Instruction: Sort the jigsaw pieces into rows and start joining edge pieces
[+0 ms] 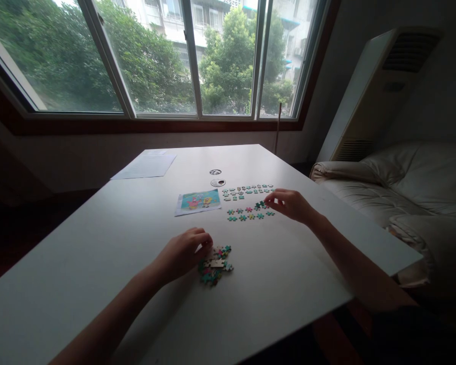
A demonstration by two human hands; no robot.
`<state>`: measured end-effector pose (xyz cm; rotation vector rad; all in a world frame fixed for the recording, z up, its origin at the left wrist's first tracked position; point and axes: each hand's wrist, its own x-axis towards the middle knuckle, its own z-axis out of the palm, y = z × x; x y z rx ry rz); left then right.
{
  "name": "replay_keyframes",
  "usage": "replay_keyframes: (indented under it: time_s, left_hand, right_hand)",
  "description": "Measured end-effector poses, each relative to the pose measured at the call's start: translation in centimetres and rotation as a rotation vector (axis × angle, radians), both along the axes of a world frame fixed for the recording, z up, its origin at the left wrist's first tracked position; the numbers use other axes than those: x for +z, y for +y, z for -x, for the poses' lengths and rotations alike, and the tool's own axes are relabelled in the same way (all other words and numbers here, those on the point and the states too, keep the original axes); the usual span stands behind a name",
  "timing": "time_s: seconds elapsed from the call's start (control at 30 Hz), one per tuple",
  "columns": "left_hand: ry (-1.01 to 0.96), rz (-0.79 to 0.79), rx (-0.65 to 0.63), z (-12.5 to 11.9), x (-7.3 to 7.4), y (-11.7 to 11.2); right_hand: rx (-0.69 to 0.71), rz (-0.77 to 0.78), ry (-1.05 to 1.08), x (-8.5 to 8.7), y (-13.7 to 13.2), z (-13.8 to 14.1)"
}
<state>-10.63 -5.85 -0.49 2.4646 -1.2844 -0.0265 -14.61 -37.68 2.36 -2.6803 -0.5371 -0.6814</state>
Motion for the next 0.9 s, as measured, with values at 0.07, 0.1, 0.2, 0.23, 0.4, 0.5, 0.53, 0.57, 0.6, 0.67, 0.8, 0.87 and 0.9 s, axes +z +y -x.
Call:
replay_keyframes:
  time_s: [0.07,0.1,0.2,0.23,0.4,0.5,0.53,0.57,0.6,0.67,0.8,0.87,0.9]
  left_hand:
    - [-0.009,-0.005,0.000,0.0,0.0,0.1]
    - [-0.014,-0.006,0.002,0.0,0.0,0.2]
    - [-0.026,-0.007,0.006,0.0,0.0,0.3]
    - [-0.027,-0.008,0.007,0.0,0.0,0.3]
    - [-0.014,0.003,0.004,0.0,0.0,0.2]
    - [0.011,0.023,-0.004,0.0,0.1,0.2]
    - [0.025,0.025,-0.011,0.0,0.1,0.2]
    - [0.041,0.026,-0.023,0.0,0.1,0.2]
    - [0.056,0.025,-0.038,0.0,0.2,0.2]
    - [0.079,0.018,-0.069,0.1,0.2,0.2]
    - [0.089,-0.004,-0.106,0.2,0.2,0.1]
    - [0.071,-0.006,-0.086,0.2,0.1,0.1]
    - [0.057,-0.004,-0.069,0.1,0.1,0.1]
  right_hand:
    - [-0.037,0.029,0.130,0.1,-1.6,-0.3]
    - [-0.069,0.030,0.193,0.0,-2.4,-0.5]
    - [-0.158,0.014,0.366,-0.5,-4.9,-1.1]
    - [-0.179,0.006,0.416,-0.8,-5.6,-1.3]
    - [-0.205,-0.042,0.575,-1.8,-7.4,-1.6]
    - [-0.194,-0.049,0.647,-2.0,-7.3,-1.6]
    - [-0.194,-0.049,0.662,-2.1,-7.2,-1.6]
    - [-0.197,-0.046,0.669,-2.1,-7.1,-1.6]
    - [-0.201,-0.042,0.670,-2.1,-7.1,-1.6]
    - [-0.212,-0.034,0.661,-2.0,-7.1,-1.6]
    - [-0.213,-0.025,0.650,-1.9,-7.1,-1.3]
    - [-0.217,-0.013,0.623,-1.7,-7.0,-1.2]
    - [-0.220,-0.007,0.600,-1.5,-6.9,-1.1]
